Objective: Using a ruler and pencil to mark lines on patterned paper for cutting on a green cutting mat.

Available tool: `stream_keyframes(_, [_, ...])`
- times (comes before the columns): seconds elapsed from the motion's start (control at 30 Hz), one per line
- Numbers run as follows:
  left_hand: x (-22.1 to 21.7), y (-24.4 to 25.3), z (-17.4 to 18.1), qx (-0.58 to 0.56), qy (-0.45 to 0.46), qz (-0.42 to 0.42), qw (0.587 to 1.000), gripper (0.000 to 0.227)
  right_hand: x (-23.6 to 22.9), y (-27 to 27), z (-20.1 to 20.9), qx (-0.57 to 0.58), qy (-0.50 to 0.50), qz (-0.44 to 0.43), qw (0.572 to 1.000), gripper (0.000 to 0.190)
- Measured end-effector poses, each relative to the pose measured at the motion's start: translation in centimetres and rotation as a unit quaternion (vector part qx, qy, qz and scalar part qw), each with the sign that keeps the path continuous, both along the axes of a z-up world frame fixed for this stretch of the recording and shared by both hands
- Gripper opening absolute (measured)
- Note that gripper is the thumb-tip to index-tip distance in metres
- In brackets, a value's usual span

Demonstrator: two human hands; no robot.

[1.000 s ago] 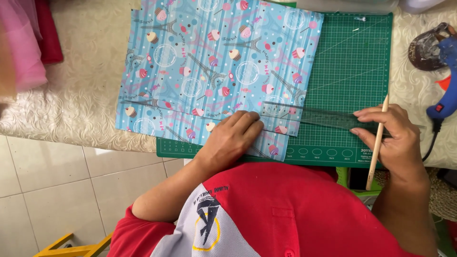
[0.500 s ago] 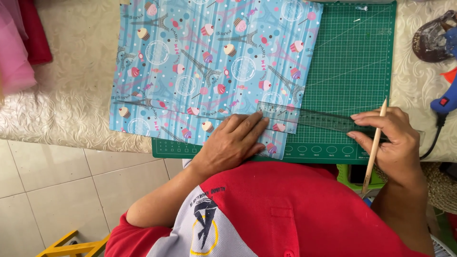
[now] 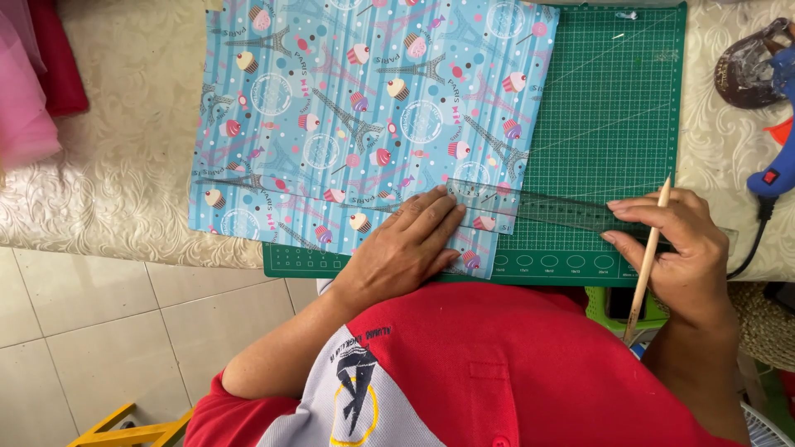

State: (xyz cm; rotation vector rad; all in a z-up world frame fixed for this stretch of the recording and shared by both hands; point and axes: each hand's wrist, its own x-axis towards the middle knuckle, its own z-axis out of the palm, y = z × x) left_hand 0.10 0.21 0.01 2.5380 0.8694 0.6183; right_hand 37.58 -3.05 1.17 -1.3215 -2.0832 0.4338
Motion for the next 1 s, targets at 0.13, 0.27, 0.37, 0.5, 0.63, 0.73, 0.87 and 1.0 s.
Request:
stream_keyframes(0.13, [0.0,0.0,0.2,0.002,-0.001,-0.001,1.0,0.052,-0.2,0.0,0.3,0.003,-0.005,-0.002,1.0,0.034])
stream_keyframes(0.27, [0.0,-0.1,-0.2,-0.007,0.005,-0.001,1.0,0.053,0.0,0.0,0.2,0.004,-0.01,0.005,1.0,0.038])
stream_keyframes(0.37, [0.0,-0.1,-0.3,-0.003,0.002,-0.001,1.0,0.053,0.2,-0.1,0.0,0.004,-0.009,0.005,1.0,0.038])
stream_keyframes(0.5, [0.1,-0.1,-0.3,-0.003,0.005,0.001,1.0,0.052,0.3,-0.1,0.1,-0.004,-0.016,0.0,1.0,0.039])
stream_keyframes(0.63, [0.6,-0.1,-0.4,0.049,0.029,0.013,0.998,0.051,0.9,0.6,1.9,-0.103,-0.005,0.006,0.995,0.039])
stream_keyframes(0.73, [1.3,0.1,-0.1,0.098,0.032,0.019,0.995,0.049,-2.1,3.4,6.7,-0.093,0.075,0.073,0.99,0.028])
stream_keyframes(0.87, [2.2,0.4,0.7,0.144,0.049,0.027,0.988,0.047,-7.7,7.4,7.1,-0.116,0.206,0.134,0.962,0.034])
stream_keyframes(1.0, [3.5,0.0,-1.0,0.206,0.062,0.066,0.974,0.056,-13.4,10.9,3.5,-0.176,0.285,0.158,0.929,0.016])
